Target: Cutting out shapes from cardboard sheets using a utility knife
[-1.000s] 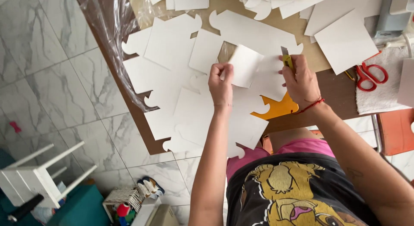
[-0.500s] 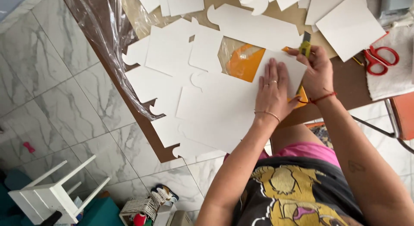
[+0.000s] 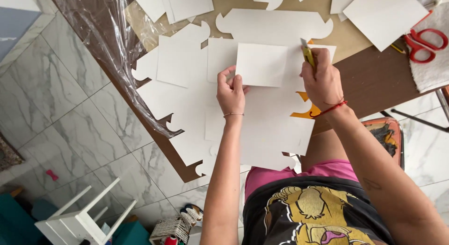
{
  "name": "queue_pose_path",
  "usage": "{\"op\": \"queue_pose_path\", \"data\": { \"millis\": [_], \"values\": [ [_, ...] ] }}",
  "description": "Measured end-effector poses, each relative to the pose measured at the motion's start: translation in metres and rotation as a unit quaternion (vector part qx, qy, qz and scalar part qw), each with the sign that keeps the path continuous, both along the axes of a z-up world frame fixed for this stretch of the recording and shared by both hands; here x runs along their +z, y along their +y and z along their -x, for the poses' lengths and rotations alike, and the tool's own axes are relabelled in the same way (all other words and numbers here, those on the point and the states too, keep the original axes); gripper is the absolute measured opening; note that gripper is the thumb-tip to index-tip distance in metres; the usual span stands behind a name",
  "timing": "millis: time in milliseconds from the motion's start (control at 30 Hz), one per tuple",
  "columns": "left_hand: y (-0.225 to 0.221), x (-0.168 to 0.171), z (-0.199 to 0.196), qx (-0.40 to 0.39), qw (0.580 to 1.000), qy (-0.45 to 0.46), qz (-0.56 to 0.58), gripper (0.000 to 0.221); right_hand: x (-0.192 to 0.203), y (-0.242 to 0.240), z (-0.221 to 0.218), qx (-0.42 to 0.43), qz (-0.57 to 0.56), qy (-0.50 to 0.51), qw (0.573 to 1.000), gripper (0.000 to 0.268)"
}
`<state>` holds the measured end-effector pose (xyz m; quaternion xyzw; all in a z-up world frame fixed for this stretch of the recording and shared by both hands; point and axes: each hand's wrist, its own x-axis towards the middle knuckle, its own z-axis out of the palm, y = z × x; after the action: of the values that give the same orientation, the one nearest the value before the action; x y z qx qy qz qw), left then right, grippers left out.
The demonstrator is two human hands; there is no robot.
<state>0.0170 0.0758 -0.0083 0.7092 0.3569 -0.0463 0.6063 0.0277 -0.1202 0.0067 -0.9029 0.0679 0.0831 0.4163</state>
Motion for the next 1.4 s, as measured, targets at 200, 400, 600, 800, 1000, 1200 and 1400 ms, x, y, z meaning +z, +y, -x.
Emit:
{"op": "queue_pose_path", "data": {
  "millis": [200, 400, 600, 800, 1000, 1200, 1400],
  "values": [
    [-0.006, 0.004, 0.017, -0.064, 0.997, 0.021, 0.024, 0.023, 0.044, 0.006, 0.006, -0.019, -0.043, -0.021, 0.999, 0.017],
    [-0.006, -0.010, 0.014, -0.145, 0.964, -0.028, -0.220, 0.020, 0.021, 0.007, 0.025, -0.006, 0.010, -0.014, 1.000, 0.019],
    [0.004, -0.037, 0.019, -0.111, 0.980, -0.016, -0.162, 0.016, 0.020, 0.011, 0.024, -0.025, 0.032, -0.020, 0.999, 0.019],
    [0.037, -0.069, 0.023, 0.045, 0.999, -0.029, 0.003, 0.012, 0.006, 0.000, 0.031, -0.041, 0.015, 0.036, 0.998, 0.023],
    [0.071, 0.032, 0.023, 0.247, 0.969, 0.018, -0.021, 0.013, 0.039, -0.011, 0.027, -0.133, -0.181, -0.021, 0.974, 0.013],
    [0.132, -0.003, 0.073, 0.277, 0.959, 0.019, -0.055, 0.020, 0.050, -0.041, 0.019, -0.264, -0.091, 0.174, 0.944, 0.025],
    [0.130, -0.022, 0.086, 0.237, 0.966, 0.001, -0.104, 0.023, 0.037, -0.045, 0.011, -0.159, -0.078, 0.209, 0.962, 0.031]
  ]
}}
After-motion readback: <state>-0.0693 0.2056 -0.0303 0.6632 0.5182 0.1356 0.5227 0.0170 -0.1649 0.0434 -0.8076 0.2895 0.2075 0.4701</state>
